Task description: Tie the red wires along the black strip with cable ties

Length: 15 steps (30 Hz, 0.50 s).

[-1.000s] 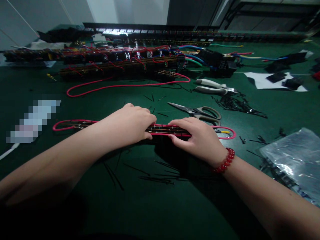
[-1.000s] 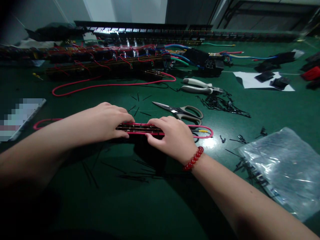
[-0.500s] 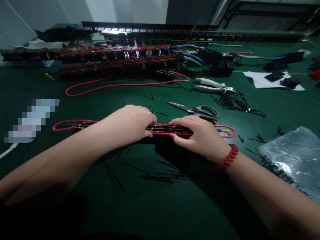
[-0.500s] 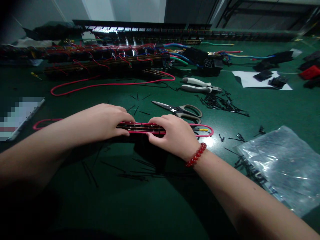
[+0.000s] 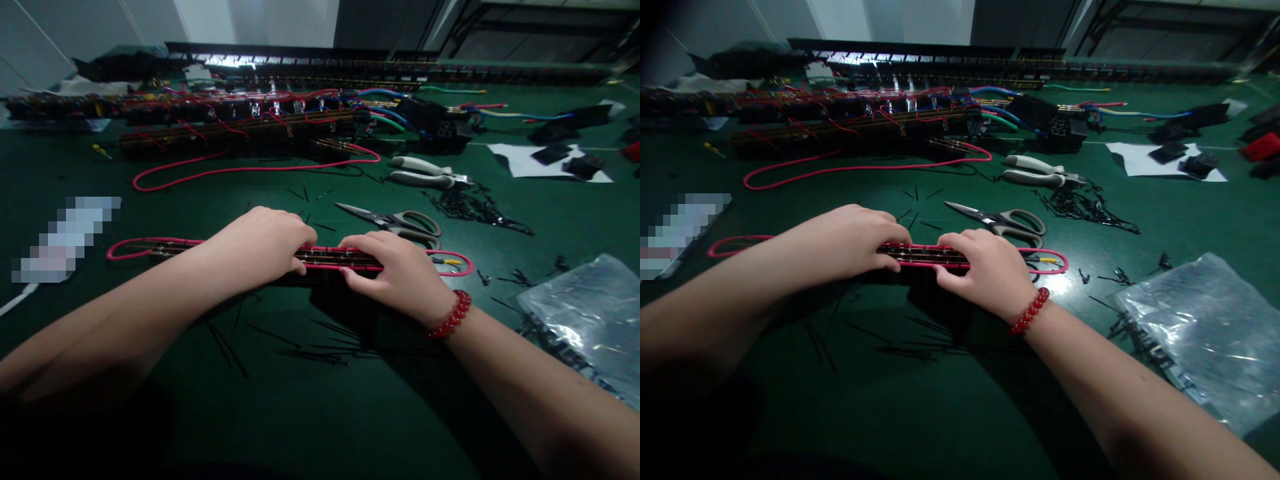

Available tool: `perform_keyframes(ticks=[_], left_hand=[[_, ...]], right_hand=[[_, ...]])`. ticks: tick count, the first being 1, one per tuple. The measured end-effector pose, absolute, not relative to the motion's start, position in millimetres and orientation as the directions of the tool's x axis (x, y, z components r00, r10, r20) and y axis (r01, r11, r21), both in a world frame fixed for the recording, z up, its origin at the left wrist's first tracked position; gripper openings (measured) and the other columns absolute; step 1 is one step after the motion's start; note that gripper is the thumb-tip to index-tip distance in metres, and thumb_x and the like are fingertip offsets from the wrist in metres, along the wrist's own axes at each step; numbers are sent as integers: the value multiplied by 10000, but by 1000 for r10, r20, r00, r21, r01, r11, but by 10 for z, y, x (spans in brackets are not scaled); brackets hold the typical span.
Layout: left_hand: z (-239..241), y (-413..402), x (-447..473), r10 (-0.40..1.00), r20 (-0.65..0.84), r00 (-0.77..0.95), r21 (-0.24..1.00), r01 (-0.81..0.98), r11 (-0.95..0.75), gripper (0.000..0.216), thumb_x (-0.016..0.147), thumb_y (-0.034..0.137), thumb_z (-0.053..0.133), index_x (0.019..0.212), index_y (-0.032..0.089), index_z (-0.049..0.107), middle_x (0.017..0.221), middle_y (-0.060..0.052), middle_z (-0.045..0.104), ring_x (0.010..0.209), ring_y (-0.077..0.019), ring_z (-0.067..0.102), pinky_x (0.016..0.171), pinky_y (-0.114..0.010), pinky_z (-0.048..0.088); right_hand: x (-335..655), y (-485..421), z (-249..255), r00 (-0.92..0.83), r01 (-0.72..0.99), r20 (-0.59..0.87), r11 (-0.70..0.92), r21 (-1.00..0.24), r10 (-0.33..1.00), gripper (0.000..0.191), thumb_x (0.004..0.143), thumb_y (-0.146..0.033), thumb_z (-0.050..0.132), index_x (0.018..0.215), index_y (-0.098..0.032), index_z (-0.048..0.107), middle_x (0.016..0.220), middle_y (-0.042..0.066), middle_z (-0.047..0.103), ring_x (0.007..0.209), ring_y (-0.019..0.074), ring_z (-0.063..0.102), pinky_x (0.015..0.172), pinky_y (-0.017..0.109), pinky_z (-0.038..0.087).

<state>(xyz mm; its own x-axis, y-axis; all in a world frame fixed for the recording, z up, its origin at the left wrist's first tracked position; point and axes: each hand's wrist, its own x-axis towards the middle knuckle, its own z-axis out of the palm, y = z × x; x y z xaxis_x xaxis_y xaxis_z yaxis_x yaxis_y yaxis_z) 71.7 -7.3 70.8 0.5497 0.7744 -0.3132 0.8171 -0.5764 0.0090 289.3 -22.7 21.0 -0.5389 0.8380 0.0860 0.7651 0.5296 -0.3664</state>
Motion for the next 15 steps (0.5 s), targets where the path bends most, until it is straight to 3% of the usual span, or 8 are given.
perform_keyframes(ticks=[6, 15], left_hand=[[715, -75, 719, 768, -322, 553, 11, 814, -581, 272, 838, 427, 625, 1041, 254, 681, 999, -50, 688, 863, -228, 647, 712, -302, 437], [744, -120, 721, 775, -271, 571, 12, 807, -590, 267, 865, 425, 603, 1048, 247, 679, 1013, -44, 692, 944, -219, 638, 898, -356, 422]], right_hand=[[2886, -228, 207, -539, 771, 82, 531, -352, 838, 330, 826, -391, 585, 1096, -223, 677, 1012, 80, 716, 912, 253, 626, 753, 356, 471], [2896, -224, 188, -547, 765, 96, 543, -346, 831, 334, 835, -395, 589, 1110, -221, 666, 1014, 79, 715, 908, 253, 624, 742, 356, 465]])
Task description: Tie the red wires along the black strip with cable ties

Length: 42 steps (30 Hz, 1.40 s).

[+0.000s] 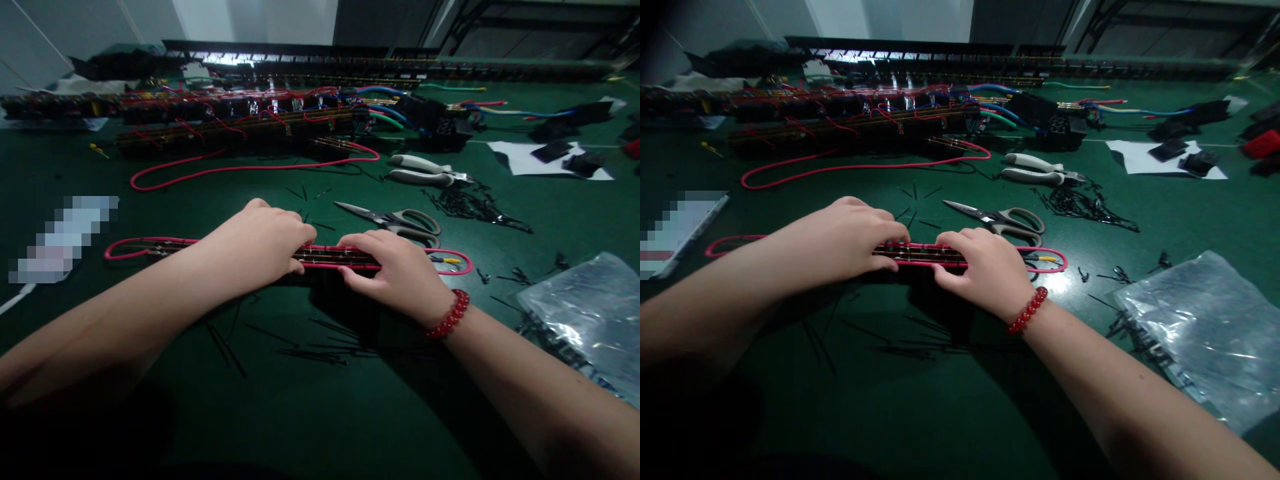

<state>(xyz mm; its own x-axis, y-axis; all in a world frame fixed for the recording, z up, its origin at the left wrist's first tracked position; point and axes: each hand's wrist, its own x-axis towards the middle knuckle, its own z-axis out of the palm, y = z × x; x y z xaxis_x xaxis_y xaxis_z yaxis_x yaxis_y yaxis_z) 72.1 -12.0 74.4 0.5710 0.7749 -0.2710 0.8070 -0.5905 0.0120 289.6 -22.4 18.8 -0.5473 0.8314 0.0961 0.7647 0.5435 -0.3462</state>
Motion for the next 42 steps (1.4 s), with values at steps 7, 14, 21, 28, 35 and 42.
perform_keyframes(ticks=[7, 14, 21, 28, 35, 42], left_hand=[[871, -252, 792, 638, -151, 755, 217, 655, -724, 164, 908, 298, 552, 981, 246, 690, 1051, -32, 695, 995, -197, 632, 883, -305, 444], [704, -422, 960, 406, -240, 882, 274, 462, -843, 136, 866, 135, 597, 782, 199, 683, 796, -25, 716, 664, -160, 631, 602, -288, 424], [432, -466, 970, 399, -224, 889, 241, 447, -861, 131, 842, 97, 584, 831, 185, 681, 826, -36, 713, 749, -194, 675, 650, -294, 471], [320, -458, 944, 415, -201, 887, 198, 452, -870, 118, 840, 121, 568, 844, 175, 673, 842, -68, 713, 770, -226, 679, 693, -330, 512], [327, -502, 952, 436, -249, 865, 170, 482, -859, 99, 773, 88, 618, 818, 159, 671, 809, -65, 707, 750, -240, 684, 684, -340, 516], [336, -514, 946, 450, -277, 849, 129, 497, -858, 78, 764, 98, 630, 806, 156, 658, 799, -61, 697, 753, -235, 681, 671, -321, 509]], right_hand=[[2914, -217, 159, -563, 756, 106, 563, -334, 819, 343, 852, -423, 582, 1105, -207, 665, 1013, 91, 711, 910, 262, 623, 744, 363, 456], [2892, -234, 170, -545, 762, 115, 548, -344, 830, 301, 843, -394, 595, 1081, -228, 675, 1021, 80, 717, 911, 250, 629, 751, 349, 463], [2886, -237, 174, -545, 767, 122, 552, -327, 830, 310, 835, -379, 584, 1083, -219, 680, 998, 72, 716, 891, 244, 630, 725, 342, 458], [2889, -239, 181, -546, 768, 116, 551, -326, 830, 313, 838, -383, 579, 1087, -222, 678, 1001, 72, 716, 892, 242, 632, 725, 340, 458], [2885, -232, 161, -549, 763, 123, 556, -330, 827, 328, 831, -376, 589, 1101, -212, 677, 1002, 72, 714, 896, 243, 631, 738, 346, 460], [2894, -236, 168, -540, 770, 122, 548, -327, 832, 334, 833, -379, 581, 1103, -209, 678, 1002, 73, 714, 891, 248, 631, 730, 352, 463]])
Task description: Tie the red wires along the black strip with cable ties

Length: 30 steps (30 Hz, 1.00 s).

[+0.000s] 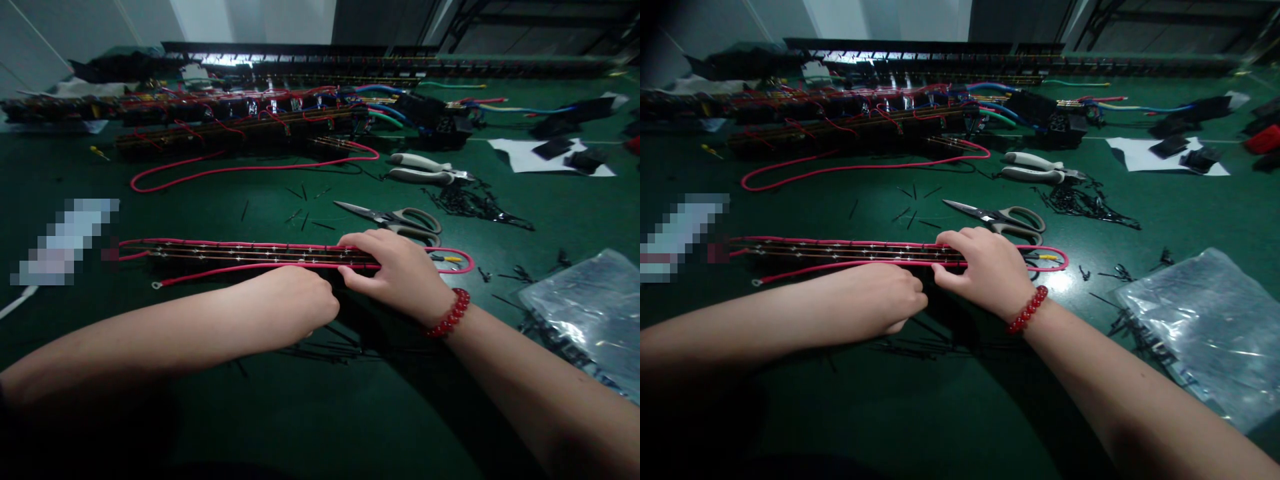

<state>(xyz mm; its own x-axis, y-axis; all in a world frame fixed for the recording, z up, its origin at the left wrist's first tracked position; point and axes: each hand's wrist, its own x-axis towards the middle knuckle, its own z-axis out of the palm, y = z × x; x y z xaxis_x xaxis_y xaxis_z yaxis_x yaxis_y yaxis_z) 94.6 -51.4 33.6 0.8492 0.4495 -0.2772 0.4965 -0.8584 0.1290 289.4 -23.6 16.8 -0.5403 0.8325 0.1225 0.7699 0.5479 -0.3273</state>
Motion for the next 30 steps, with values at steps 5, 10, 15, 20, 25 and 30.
perform_keyframes(ticks=[5, 10, 15, 20, 25, 30], left_hand=[[359, -506, 966, 449, -225, 865, 148, 485, -862, 84, 811, 120, 592, 857, 152, 655, 813, -69, 700, 768, -219, 679, 670, -305, 504], [372, -503, 1021, 375, -167, 912, 203, 404, -892, 76, 844, 165, 601, 905, 158, 646, 877, -65, 712, 804, -229, 677, 717, -340, 524], [327, -518, 1023, 384, -170, 908, 179, 412, -894, 73, 843, 123, 589, 863, 162, 647, 864, -63, 715, 774, -231, 683, 711, -343, 522], [282, -518, 974, 459, -176, 871, 118, 481, -869, 91, 813, 99, 589, 837, 161, 652, 821, -67, 707, 739, -229, 684, 658, -323, 512], [290, -521, 949, 470, -198, 860, 83, 493, -866, 78, 787, 150, 623, 859, 153, 655, 830, -79, 701, 754, -243, 685, 659, -328, 516], [316, -518, 951, 477, -237, 846, 100, 510, -854, 97, 797, 178, 621, 880, 146, 659, 817, -83, 707, 753, -240, 688, 683, -334, 524]], right_hand=[[2888, -237, 166, -543, 767, 121, 549, -331, 831, 327, 831, -378, 579, 1093, -210, 677, 998, 74, 712, 897, 251, 631, 732, 356, 465], [2886, -235, 156, -543, 765, 125, 550, -334, 831, 324, 829, -381, 573, 1087, -215, 679, 1000, 72, 711, 888, 251, 631, 727, 358, 464], [2892, -238, 163, -544, 762, 130, 553, -336, 829, 322, 825, -381, 587, 1086, -216, 679, 988, 68, 711, 882, 247, 631, 717, 353, 462], [2890, -231, 159, -544, 764, 127, 552, -333, 829, 325, 828, -379, 584, 1092, -215, 679, 996, 65, 713, 891, 248, 633, 721, 354, 465], [2898, -231, 154, -545, 765, 133, 556, -324, 828, 329, 829, -383, 587, 1095, -212, 678, 999, 67, 714, 891, 248, 634, 726, 356, 466], [2897, -231, 158, -544, 763, 137, 556, -329, 828, 329, 826, -379, 587, 1094, -211, 679, 1007, 67, 719, 896, 248, 638, 732, 354, 468]])
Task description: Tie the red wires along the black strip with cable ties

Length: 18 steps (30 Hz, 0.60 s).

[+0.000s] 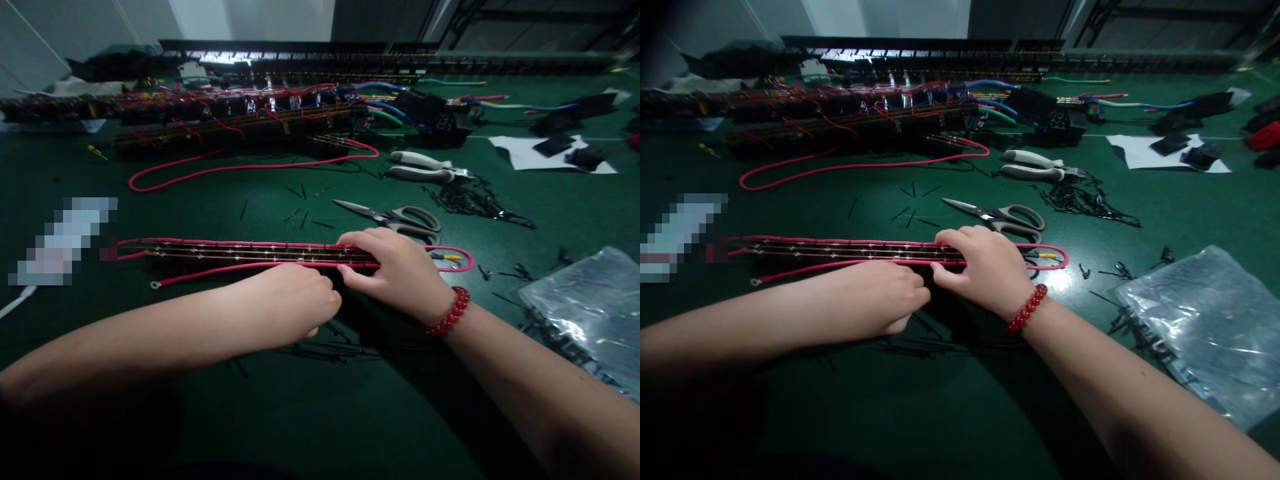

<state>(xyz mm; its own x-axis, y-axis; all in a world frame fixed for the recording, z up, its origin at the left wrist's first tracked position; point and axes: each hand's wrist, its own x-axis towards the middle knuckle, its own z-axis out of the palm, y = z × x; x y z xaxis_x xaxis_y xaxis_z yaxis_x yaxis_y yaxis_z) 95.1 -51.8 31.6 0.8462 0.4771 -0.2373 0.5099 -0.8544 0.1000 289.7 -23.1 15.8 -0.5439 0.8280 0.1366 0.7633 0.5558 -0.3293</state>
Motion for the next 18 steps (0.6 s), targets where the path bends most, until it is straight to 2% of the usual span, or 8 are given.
perform_keyframes(ticks=[4, 8, 12, 18], left_hand=[[408, -509, 960, 480, -243, 843, 109, 516, -850, 91, 803, 158, 600, 874, 146, 655, 800, -74, 709, 735, -222, 689, 671, -310, 513], [602, -482, 957, 500, -362, 787, 111, 569, -815, 95, 823, 148, 571, 859, 156, 659, 794, -60, 714, 709, -216, 686, 649, -301, 498], [743, -380, 909, 616, -357, 702, 50, 673, -738, 150, 858, 184, 533, 919, 150, 666, 854, -76, 719, 738, -218, 686, 647, -292, 479], [763, -215, 825, 689, -299, 660, 57, 733, -678, 179, 861, 223, 502, 921, 151, 655, 818, -61, 696, 683, -180, 645, 599, -262, 422]], right_hand=[[2890, -223, 154, -546, 765, 133, 557, -323, 827, 332, 826, -381, 589, 1095, -208, 679, 1002, 69, 719, 898, 252, 638, 738, 359, 469], [2890, -225, 155, -546, 766, 128, 555, -326, 828, 332, 835, -396, 588, 1096, -209, 676, 1007, 75, 716, 903, 256, 637, 740, 363, 472], [2894, -228, 169, -553, 756, 113, 554, -348, 825, 331, 842, -398, 584, 1097, -205, 670, 1032, 89, 712, 935, 267, 635, 773, 381, 481], [2908, -231, 181, -556, 731, 128, 556, -396, 821, 291, 824, -358, 616, 1071, -215, 668, 1083, 93, 703, 986, 270, 626, 821, 394, 492]])
